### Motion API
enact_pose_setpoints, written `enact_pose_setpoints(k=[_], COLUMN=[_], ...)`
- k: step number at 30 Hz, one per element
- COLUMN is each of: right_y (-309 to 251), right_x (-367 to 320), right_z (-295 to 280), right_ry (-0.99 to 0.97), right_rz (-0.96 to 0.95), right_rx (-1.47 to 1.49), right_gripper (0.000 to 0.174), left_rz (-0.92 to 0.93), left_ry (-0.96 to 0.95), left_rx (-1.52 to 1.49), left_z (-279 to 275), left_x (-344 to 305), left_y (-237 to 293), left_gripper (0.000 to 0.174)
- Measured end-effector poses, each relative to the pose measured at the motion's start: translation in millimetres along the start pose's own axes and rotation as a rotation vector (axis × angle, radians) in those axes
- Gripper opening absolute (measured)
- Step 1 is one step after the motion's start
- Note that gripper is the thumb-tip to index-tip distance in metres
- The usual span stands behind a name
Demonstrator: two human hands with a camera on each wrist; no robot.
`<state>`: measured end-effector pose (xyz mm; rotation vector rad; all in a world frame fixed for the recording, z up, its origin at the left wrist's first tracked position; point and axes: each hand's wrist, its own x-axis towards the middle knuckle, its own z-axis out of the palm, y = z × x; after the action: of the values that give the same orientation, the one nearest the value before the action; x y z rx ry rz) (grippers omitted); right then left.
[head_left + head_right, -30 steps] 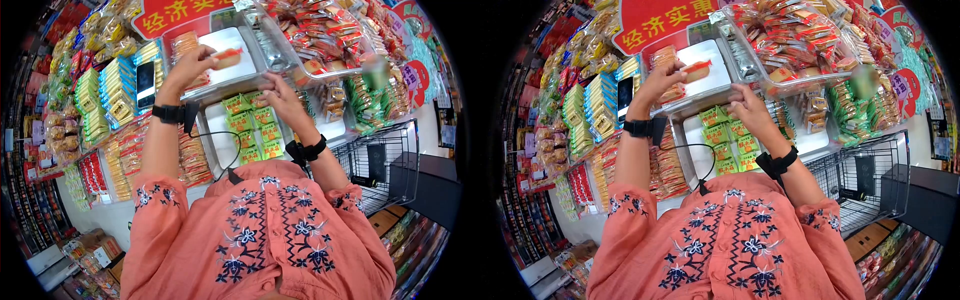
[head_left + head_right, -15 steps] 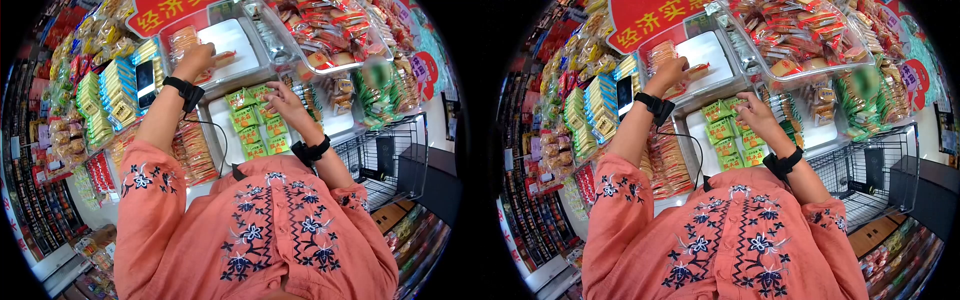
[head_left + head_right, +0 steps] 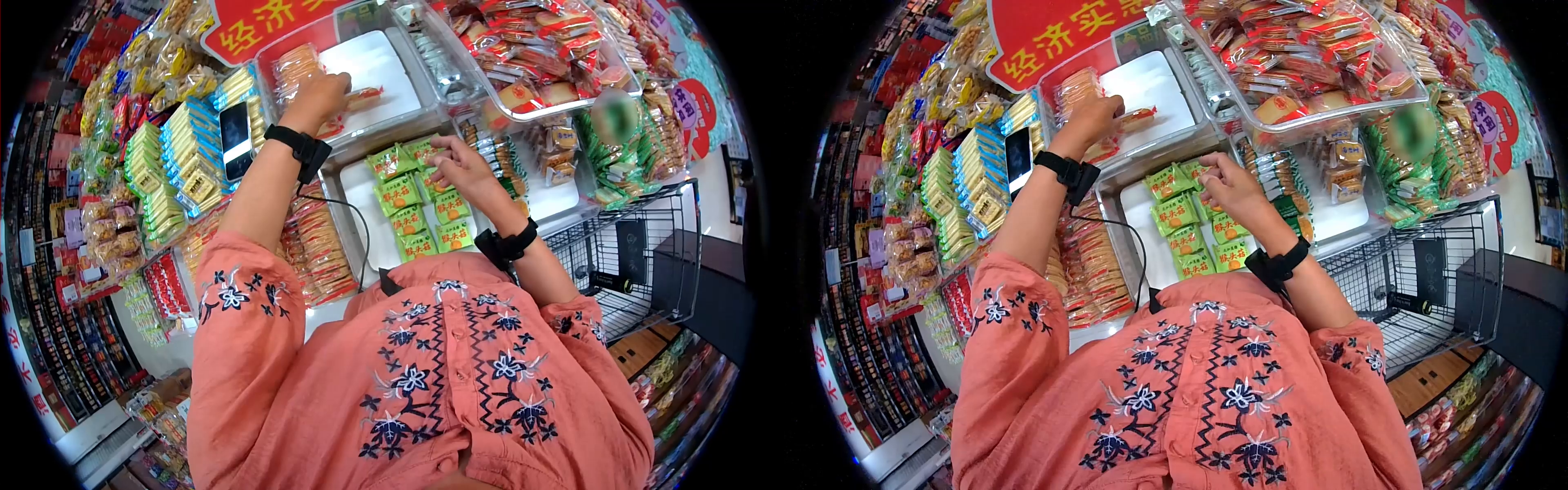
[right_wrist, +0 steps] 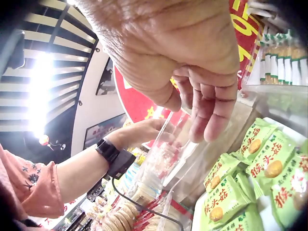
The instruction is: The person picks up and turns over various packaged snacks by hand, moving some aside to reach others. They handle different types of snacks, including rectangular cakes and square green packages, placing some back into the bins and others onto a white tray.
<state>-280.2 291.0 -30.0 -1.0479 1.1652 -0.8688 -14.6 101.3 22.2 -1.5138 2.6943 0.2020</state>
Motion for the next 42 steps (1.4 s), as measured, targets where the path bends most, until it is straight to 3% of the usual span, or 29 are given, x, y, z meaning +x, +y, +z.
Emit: enact_pose_setpoints(k=[19, 25, 42], right_y=[6, 11, 18], right_x=[-5, -5, -8], right_z=[-4, -6, -16], right_ry=[0.025, 0.030, 0.029], right_rz=[0.061, 0.065, 0.102], right_rx=[0.017, 0.018, -0.008], right_gripper=[0.040, 0.039, 0.042], left_rz=[0.160, 0.101, 0.071], left_ry=[0.081, 0.031, -0.113], left_rx=[0.083, -0.136, 0.027], left_z=[5, -9, 3], left_x=[5, 14, 43], left_y=[-7, -1, 36], left_gripper=[0.016, 0.021, 0.020])
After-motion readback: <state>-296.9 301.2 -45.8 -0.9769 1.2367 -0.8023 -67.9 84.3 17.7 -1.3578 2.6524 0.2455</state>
